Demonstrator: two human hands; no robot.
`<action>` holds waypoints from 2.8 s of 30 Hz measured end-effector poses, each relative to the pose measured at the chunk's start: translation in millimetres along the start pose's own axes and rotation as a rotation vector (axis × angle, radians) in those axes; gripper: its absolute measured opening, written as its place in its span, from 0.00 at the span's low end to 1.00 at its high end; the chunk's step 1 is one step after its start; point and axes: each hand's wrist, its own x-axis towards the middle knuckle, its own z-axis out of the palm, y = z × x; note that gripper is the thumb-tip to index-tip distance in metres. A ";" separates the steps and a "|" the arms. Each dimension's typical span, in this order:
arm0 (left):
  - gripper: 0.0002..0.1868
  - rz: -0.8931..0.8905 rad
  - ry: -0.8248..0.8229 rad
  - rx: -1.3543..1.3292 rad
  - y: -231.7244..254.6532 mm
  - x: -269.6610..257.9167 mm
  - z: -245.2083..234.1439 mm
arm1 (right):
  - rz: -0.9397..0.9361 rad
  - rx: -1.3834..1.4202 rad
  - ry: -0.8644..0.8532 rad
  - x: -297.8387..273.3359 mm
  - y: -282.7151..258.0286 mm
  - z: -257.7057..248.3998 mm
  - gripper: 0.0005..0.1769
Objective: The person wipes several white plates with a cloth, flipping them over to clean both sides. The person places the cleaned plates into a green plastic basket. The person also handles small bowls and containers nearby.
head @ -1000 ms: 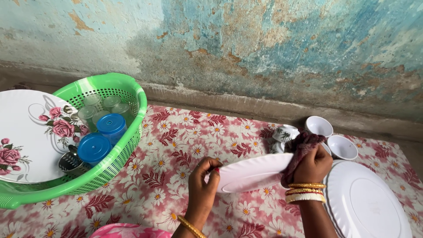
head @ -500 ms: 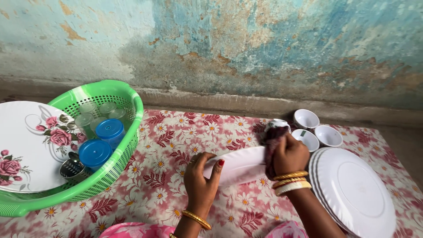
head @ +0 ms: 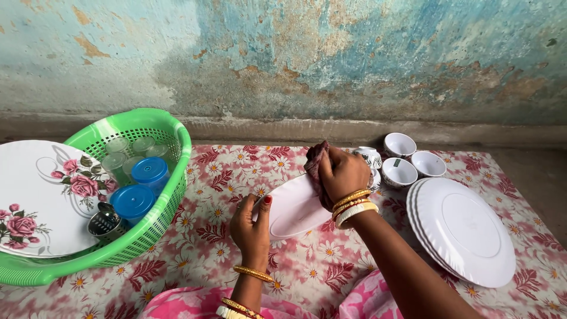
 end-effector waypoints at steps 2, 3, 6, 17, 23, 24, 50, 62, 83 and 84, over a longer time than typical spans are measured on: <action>0.25 -0.012 0.013 0.025 -0.9 -1.2 -1.4 | 0.112 0.043 -0.030 -0.1 1.2 1.1 0.16; 0.25 -0.021 0.019 0.040 0.1 -1.4 -0.8 | 0.179 0.087 -0.039 -0.4 3.8 1.1 0.17; 0.25 0.116 0.015 0.140 5.8 -1.0 -3.6 | 0.246 0.172 -0.012 -3.3 22.6 7.6 0.20; 0.26 -0.019 -0.123 0.141 21.2 -39.0 -9.5 | 0.685 1.174 0.215 -64.9 175.0 67.5 0.27; 0.25 -0.612 0.065 -0.053 11.4 -53.6 7.9 | 0.615 0.793 -0.011 -146.7 79.1 77.7 0.32; 0.25 -0.643 0.111 -0.140 9.0 -53.9 8.2 | 0.403 0.621 -0.066 -152.1 57.0 75.5 0.34; 0.36 -0.980 0.146 -0.493 -41.1 -29.6 14.1 | -0.056 0.519 -0.399 -173.1 -6.5 64.7 0.37; 0.38 -1.039 0.131 -0.271 -43.4 -33.1 18.6 | 0.314 -0.164 -0.548 -162.2 85.5 91.0 0.42; 0.35 -0.985 0.163 -0.192 -19.9 -31.3 17.8 | 0.258 -0.097 -0.398 -150.1 80.8 66.8 0.33; 0.34 -0.970 0.155 -0.199 -18.2 -30.9 17.3 | 0.281 -0.110 -0.381 -150.4 84.5 66.0 0.31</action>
